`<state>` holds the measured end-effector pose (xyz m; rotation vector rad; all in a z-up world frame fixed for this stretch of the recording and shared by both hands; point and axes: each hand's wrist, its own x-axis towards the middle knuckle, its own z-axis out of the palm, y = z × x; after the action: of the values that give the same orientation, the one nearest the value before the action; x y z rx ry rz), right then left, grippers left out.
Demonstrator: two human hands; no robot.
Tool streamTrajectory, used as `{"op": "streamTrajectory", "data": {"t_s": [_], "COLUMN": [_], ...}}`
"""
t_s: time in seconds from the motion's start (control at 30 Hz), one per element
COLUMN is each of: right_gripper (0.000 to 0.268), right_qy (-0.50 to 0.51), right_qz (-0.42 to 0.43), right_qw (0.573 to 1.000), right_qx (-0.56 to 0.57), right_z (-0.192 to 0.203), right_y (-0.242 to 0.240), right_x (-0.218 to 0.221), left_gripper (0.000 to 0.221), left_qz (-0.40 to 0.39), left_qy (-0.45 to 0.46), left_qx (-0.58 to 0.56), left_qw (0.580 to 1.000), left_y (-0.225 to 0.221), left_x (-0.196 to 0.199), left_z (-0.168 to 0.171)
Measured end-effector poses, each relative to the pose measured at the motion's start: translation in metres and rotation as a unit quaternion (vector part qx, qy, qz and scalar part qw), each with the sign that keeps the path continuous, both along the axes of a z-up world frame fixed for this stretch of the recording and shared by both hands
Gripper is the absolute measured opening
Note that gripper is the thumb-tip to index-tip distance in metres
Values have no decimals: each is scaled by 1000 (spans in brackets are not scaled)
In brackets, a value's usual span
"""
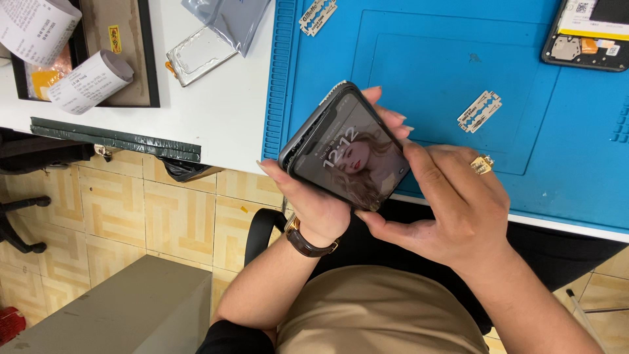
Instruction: The person uses a razor blade to pry open the back cover of a smartphone. They then use a screwdriver to remove screws from the device's interior. The person handles the phone and its components on a blue work mat.
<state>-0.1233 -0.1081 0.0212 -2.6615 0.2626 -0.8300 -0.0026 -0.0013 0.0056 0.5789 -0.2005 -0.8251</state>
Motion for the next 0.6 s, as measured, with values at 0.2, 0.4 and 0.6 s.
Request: {"op": "streamTrajectory", "data": {"t_s": [0.2, 0.4, 0.6], "right_gripper": [77, 79, 45], "right_qy": [-17, 5, -10], "right_qz": [-20, -30, -22], "right_qw": [999, 999, 978], "right_qx": [18, 41, 208], "right_z": [-2, 10, 31], "right_y": [5, 6, 2], "right_x": [0, 2, -5], "left_gripper": [124, 115, 110], "left_qz": [-6, 8, 25], "left_qy": [-109, -184, -218], "left_qx": [31, 48, 24], "left_qw": [994, 982, 975], "left_y": [5, 2, 9], "left_x": [-7, -7, -13], "left_z": [5, 5, -7]}}
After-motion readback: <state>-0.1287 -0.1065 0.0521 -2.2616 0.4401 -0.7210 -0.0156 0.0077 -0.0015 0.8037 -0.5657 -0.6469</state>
